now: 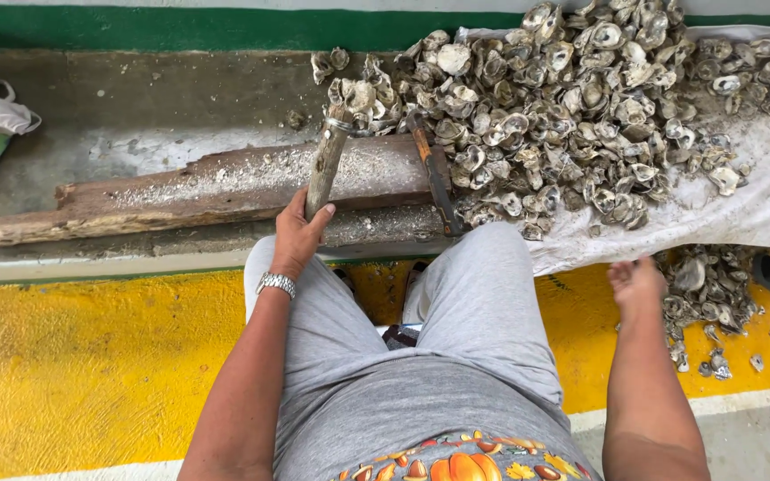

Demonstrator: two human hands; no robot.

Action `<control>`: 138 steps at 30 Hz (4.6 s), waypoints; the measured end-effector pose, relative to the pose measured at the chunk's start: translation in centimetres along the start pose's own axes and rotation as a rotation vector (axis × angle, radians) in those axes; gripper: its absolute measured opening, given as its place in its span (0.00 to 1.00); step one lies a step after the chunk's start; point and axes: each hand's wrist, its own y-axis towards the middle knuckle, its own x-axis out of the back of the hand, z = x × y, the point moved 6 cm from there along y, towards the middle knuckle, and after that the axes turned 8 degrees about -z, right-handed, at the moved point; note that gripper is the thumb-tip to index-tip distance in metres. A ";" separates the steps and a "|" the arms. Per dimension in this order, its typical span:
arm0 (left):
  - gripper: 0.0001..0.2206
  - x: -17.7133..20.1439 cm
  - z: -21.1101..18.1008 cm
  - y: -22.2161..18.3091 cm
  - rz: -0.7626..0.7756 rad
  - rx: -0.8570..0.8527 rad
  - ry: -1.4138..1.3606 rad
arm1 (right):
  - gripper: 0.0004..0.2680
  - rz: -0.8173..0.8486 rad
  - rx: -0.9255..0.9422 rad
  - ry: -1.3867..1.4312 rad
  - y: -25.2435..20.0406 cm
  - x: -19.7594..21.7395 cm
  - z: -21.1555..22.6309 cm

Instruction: Shucking oysters using a metal tool and a piece of wood.

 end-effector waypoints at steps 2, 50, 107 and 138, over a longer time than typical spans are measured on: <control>0.24 -0.1 -0.5 0.0 0.002 -0.003 0.019 | 0.11 0.106 0.023 -0.169 -2.1 -3.3 -1.1; 0.25 0.0 -0.4 0.0 -0.011 -0.088 0.200 | 0.08 0.278 1.041 -0.984 -2.6 -25.3 1.6; 0.24 -0.9 -0.9 0.2 0.055 0.124 0.552 | 0.09 0.923 0.593 -0.862 -28.8 -36.7 -12.9; 0.07 -13.9 6.2 11.0 -0.111 -0.292 0.603 | 0.08 0.989 0.878 -0.555 -29.4 -33.7 -9.6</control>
